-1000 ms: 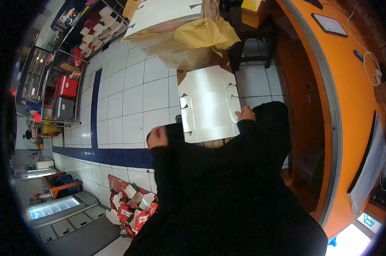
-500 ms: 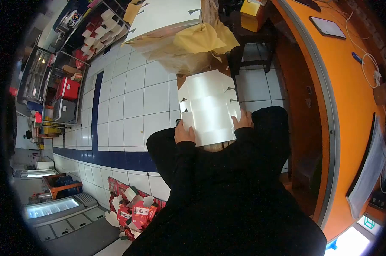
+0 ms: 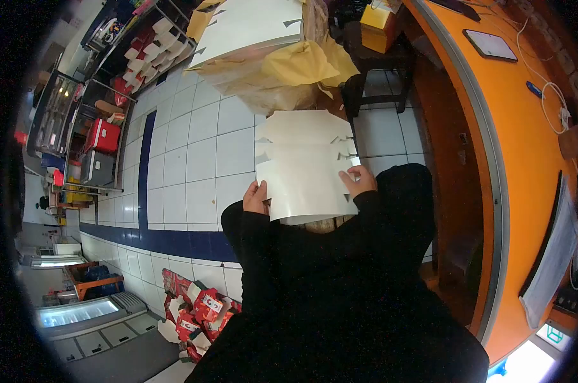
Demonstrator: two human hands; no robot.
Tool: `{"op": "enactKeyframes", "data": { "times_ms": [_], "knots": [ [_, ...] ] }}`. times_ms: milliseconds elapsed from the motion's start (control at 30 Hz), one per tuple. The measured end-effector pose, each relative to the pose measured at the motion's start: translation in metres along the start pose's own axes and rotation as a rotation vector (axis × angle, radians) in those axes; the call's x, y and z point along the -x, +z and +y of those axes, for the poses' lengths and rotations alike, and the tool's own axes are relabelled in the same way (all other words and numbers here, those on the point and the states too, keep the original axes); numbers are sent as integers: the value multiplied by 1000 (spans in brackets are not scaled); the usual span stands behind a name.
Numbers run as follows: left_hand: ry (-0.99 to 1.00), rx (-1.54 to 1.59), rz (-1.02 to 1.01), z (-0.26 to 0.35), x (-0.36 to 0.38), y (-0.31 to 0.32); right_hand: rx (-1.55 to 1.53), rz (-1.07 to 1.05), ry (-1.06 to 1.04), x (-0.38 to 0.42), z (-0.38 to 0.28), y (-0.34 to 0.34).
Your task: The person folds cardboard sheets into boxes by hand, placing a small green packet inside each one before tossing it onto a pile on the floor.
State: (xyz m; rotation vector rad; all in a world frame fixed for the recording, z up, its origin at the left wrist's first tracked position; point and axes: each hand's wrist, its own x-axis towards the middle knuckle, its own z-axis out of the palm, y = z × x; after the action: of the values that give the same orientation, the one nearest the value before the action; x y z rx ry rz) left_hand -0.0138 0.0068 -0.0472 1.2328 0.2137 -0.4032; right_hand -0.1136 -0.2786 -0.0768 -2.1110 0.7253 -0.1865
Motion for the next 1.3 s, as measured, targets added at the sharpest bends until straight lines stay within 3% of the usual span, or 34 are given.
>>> {"op": "enactKeyframes", "data": {
  "times_ms": [100,200,267,300,333,367,400,433,467,500,567,700,800,867,900,967,1033,1100,1167,1200,1233,1267,1300],
  "knots": [
    [7,103,21,10,9,4,-142,108,134,6,-8,2],
    [19,78,35,-8,1,-9,-319,-46,253,1,6,3],
    [47,20,40,-17,2,-17,-374,-309,135,5,-6,-16],
    [134,-348,28,-18,7,-16,-374,-310,134,6,-5,-17],
    [217,-716,14,-19,11,-13,-173,-208,39,11,-4,-17],
    [74,-731,2,-20,12,-9,29,-106,-55,14,-2,-18],
    [162,-946,47,-23,17,1,30,-108,-53,15,-6,-16],
    [253,-1160,92,-30,21,12,232,-174,37,16,-16,-11],
    [211,-1278,76,-45,16,18,434,-240,128,17,-26,-5],
    [235,-1285,-16,-48,23,33,435,-239,129,23,-34,1],
    [250,-1590,-71,-53,34,58,617,-253,-42,43,-43,10],
    [366,-1827,0,-62,47,71,691,-329,-18,53,-53,3],
    [493,-1758,99,-45,54,76,580,-345,62,51,-52,-9],
    [691,-1494,112,-22,54,89,461,-311,100,51,-47,-15],
    [691,-1495,114,-22,50,96,460,-312,98,52,-45,-15],
    [290,-1096,16,-30,43,123,463,-238,48,55,-40,-13],
    [89,-963,-70,-50,27,133,442,-242,60,56,-35,-10],
    [162,-989,-97,-67,12,135,412,-277,49,57,-32,-12],
    [34,-909,-159,-76,0,134,370,-278,49,60,-31,-17],
    [172,-1029,-103,-72,0,135,292,-286,51,62,-28,-19],
    [153,-996,-78,-70,-2,135,214,-296,53,65,-24,-21],
    [152,-979,-71,-65,-4,133,195,-161,2,69,-11,-15],
    [152,-960,-66,-64,-6,131,195,-163,3,69,-2,-11]
  ]
}}
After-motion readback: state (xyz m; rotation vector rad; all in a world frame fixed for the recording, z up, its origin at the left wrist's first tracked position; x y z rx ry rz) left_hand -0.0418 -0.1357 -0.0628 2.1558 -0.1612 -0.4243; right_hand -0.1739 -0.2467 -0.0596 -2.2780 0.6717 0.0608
